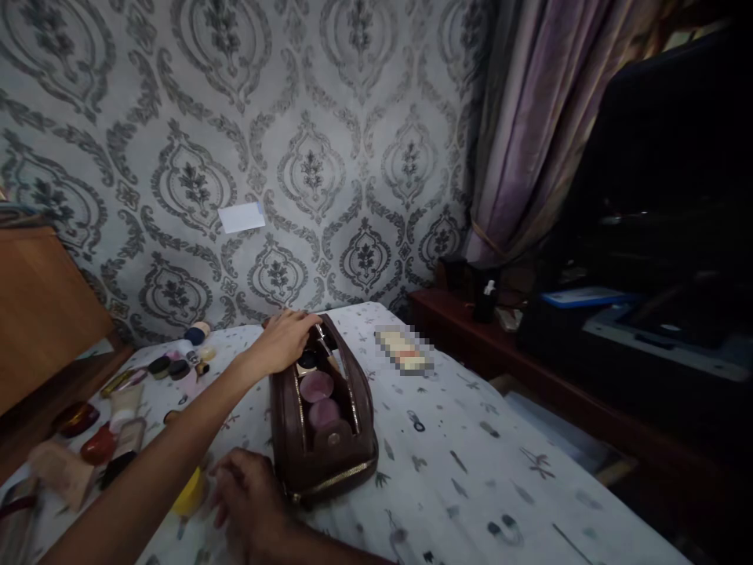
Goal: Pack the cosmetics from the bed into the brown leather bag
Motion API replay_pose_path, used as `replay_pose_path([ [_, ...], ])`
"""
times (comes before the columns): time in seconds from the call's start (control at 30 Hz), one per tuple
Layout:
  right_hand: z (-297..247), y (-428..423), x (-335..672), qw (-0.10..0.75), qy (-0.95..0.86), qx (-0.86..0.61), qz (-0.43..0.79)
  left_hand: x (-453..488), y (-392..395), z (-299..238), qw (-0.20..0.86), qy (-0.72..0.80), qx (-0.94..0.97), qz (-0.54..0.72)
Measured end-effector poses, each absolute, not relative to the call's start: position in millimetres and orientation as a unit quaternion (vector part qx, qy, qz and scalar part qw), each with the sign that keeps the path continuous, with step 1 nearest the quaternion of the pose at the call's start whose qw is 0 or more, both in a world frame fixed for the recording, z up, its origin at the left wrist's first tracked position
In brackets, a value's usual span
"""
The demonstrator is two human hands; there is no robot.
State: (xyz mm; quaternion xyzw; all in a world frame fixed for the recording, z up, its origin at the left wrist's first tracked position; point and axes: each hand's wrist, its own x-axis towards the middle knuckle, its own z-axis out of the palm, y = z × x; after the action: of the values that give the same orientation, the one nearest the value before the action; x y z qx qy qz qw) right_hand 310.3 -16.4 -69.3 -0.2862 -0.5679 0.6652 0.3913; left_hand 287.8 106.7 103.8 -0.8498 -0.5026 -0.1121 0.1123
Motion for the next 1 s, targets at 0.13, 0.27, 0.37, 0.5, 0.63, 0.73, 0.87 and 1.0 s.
replay_pose_path([
  [0.13, -68, -14, 311, 0.384, -0.580, -0.284, 0.660, 285, 104, 107, 0.088, -0.489, -0.857, -0.137],
  [0.27, -67, -12, 313, 0.388, -0.595, -0.257, 0.655, 280, 92, 109, 0.065, -0.497, -0.840, -0.207],
  [0.37, -65, -11, 314, 0.392, -0.602, -0.247, 0.650, 267, 77, 104, 0.065, -0.509, -0.808, -0.290],
  [0.5, -64, -10, 314, 0.394, -0.610, -0.233, 0.647, 235, 52, 88, 0.067, -0.532, -0.761, -0.364],
  [0.63, -63, -10, 313, 0.391, -0.607, -0.246, 0.647, 193, 23, 54, 0.032, -0.589, -0.717, -0.372],
  [0.73, -61, -11, 314, 0.394, -0.615, -0.249, 0.636, 165, 2, 21, 0.005, -0.645, -0.674, -0.360],
  [0.87, -58, -13, 315, 0.378, -0.620, -0.261, 0.636, 142, -18, -17, 0.000, -0.677, -0.649, -0.349],
  [1.0, -58, -14, 315, 0.363, -0.618, -0.270, 0.643, 132, -20, -37, -0.068, -0.679, -0.603, -0.413],
])
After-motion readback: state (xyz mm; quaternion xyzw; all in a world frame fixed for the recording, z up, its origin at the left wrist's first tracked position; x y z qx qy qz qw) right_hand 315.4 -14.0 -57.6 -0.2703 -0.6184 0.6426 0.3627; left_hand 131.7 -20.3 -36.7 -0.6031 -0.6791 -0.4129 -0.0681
